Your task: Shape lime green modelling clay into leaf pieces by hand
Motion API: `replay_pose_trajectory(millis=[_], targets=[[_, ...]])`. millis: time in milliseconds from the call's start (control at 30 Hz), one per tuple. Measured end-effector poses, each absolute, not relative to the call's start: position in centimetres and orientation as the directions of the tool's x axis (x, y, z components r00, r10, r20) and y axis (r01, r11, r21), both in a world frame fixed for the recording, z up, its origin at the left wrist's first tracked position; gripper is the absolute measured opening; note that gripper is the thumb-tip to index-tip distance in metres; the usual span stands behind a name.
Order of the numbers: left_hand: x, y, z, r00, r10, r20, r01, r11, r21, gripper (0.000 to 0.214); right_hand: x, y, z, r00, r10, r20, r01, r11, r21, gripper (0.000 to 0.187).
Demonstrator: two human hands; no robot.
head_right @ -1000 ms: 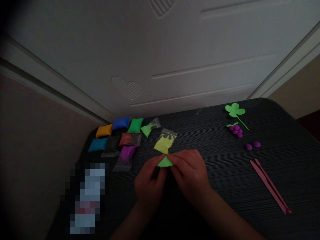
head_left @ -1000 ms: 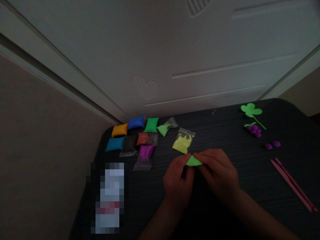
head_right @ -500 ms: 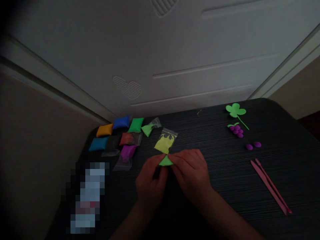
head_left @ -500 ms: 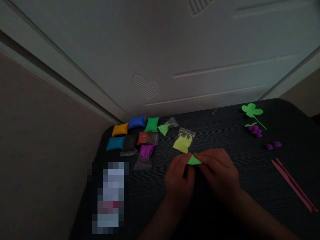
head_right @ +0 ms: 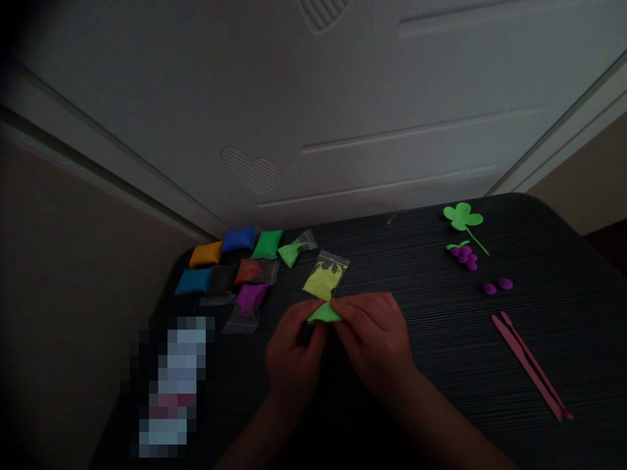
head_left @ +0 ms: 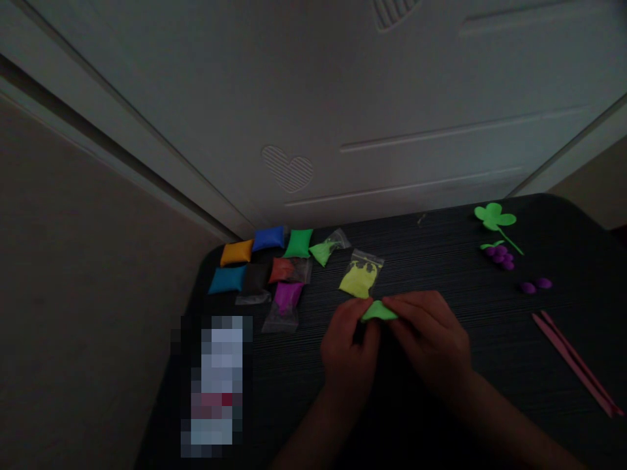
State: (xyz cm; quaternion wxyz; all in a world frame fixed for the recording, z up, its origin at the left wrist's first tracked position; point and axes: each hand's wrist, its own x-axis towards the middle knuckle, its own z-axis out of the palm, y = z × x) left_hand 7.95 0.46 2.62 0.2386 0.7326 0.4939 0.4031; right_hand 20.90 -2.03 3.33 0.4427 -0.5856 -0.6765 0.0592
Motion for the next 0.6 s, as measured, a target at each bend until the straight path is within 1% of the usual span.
replay_pose_trajectory(millis=[233,433,600], targets=[[7.97,0.5,2.82,0.181,0.898,0.401,0.519,-0.433,0.737,0.021,20.97,-1.95,3.24,0.053,0.838,0.543,0.741,0.331,-0.584,0.022],[8.03,0.53,2.8,0.193,0.9,0.391,0.521,-0.432,0.736,0.021,20.86,-1.88,3.35,0.059,0.855,0.515,0.733,0.313,-0.604,0.025],[8.06,0.41,2.78,0.194,0.906,0.377,0.494,-0.422,0.76,0.024,20.9,-2.04,3.37,0.06,0.86,0.507,0.715,0.317,-0.623,0.023]])
